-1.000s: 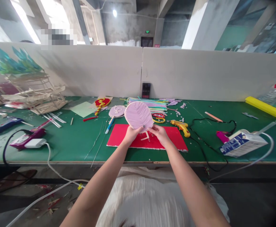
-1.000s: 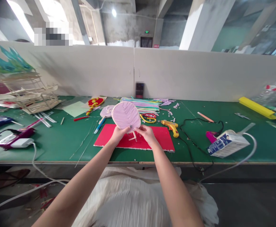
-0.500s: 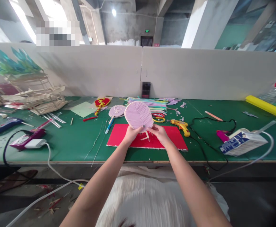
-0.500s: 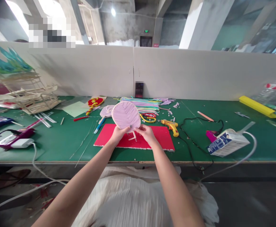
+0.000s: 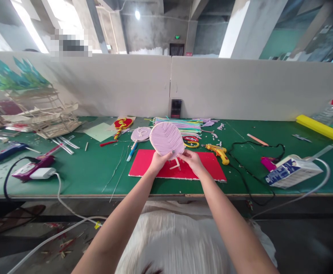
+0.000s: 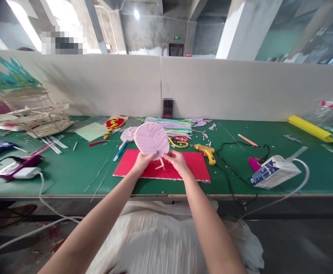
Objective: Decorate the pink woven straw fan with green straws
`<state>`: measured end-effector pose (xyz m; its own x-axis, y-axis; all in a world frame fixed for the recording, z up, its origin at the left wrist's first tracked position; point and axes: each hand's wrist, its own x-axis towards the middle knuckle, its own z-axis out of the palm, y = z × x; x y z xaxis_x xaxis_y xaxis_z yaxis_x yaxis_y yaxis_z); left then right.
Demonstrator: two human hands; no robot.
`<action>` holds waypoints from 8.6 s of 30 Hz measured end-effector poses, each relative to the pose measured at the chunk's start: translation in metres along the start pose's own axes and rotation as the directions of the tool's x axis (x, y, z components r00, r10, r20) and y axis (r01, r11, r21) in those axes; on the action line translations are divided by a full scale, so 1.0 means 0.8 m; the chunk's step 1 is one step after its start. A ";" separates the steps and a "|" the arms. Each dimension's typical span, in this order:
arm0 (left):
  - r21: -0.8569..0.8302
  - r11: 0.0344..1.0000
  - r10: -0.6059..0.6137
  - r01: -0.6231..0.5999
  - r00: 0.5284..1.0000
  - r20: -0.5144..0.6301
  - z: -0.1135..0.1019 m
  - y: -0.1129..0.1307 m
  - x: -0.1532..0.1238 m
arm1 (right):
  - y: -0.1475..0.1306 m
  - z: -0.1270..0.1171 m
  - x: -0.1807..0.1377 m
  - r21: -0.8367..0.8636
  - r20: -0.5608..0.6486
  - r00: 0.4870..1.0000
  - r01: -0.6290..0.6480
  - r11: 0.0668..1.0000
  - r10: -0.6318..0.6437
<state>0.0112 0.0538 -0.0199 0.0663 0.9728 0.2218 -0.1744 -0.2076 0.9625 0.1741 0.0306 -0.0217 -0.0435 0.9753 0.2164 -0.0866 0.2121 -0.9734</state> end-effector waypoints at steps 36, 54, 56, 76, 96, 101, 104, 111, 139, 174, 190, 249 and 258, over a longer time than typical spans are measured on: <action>-0.117 0.993 -0.022 -0.004 0.975 -0.219 -0.001 0.023 -0.002 | -0.003 0.027 -0.016 -0.819 0.286 0.793 0.494 0.292 -0.538; -0.177 0.984 -0.043 0.018 0.990 -0.138 0.000 0.017 -0.001 | -0.002 0.027 -0.015 -0.856 0.291 0.781 0.470 0.213 -0.552; -0.212 0.977 -0.039 0.010 0.990 -0.134 0.003 0.020 -0.003 | -0.001 0.026 -0.015 -0.855 0.282 0.779 0.469 0.223 -0.560; -0.380 0.916 -0.113 0.130 0.991 0.066 0.006 0.025 -0.010 | -0.007 0.025 -0.018 -0.852 0.254 0.782 0.460 0.251 -0.570; -0.396 0.917 -0.070 0.045 0.996 -0.048 0.003 0.024 -0.005 | -0.007 0.028 -0.018 -0.836 0.219 0.775 0.462 0.296 -0.593; -0.407 0.911 -0.098 0.072 0.994 -0.043 0.002 0.023 -0.004 | -0.006 0.027 -0.018 -0.844 0.231 0.753 0.470 0.259 -0.616; -0.430 0.899 -0.105 0.081 0.994 -0.031 0.001 0.021 -0.003 | -0.005 0.027 -0.018 -0.846 0.223 0.747 0.468 0.256 -0.627; -0.423 0.905 -0.073 0.042 0.996 -0.056 0.001 0.019 -0.001 | -0.007 0.028 -0.017 -0.744 0.068 0.798 0.441 0.503 -0.598; -0.281 0.956 -0.021 0.086 0.974 0.224 0.004 0.014 -0.001 | -0.018 0.018 -0.009 -0.300 -0.063 0.974 0.188 0.935 -0.216; -0.107 0.994 0.021 -0.003 0.987 0.161 0.001 0.010 -0.002 | -0.019 0.024 -0.012 -0.339 -0.021 0.970 0.222 0.914 -0.243; -0.074 0.993 0.088 -0.089 0.996 -0.016 0.005 0.002 0.004 | -0.016 0.026 -0.011 -0.358 0.049 0.973 0.228 0.906 -0.225; -0.090 0.987 0.122 -0.134 0.985 -0.124 0.000 0.013 0.000 | -0.008 0.039 -0.023 -0.834 0.114 0.748 0.430 0.346 -0.654; -0.048 0.984 0.168 -0.171 0.984 -0.068 -0.003 -0.001 0.009 | -0.013 0.032 -0.011 -0.383 -0.103 0.925 0.303 0.873 -0.366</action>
<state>0.0097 0.0609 -0.0194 -0.0306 0.9290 0.3688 -0.2300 -0.3656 0.9019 0.1497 0.0184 -0.0118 0.0937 0.8305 0.5490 0.2920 0.5043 -0.8127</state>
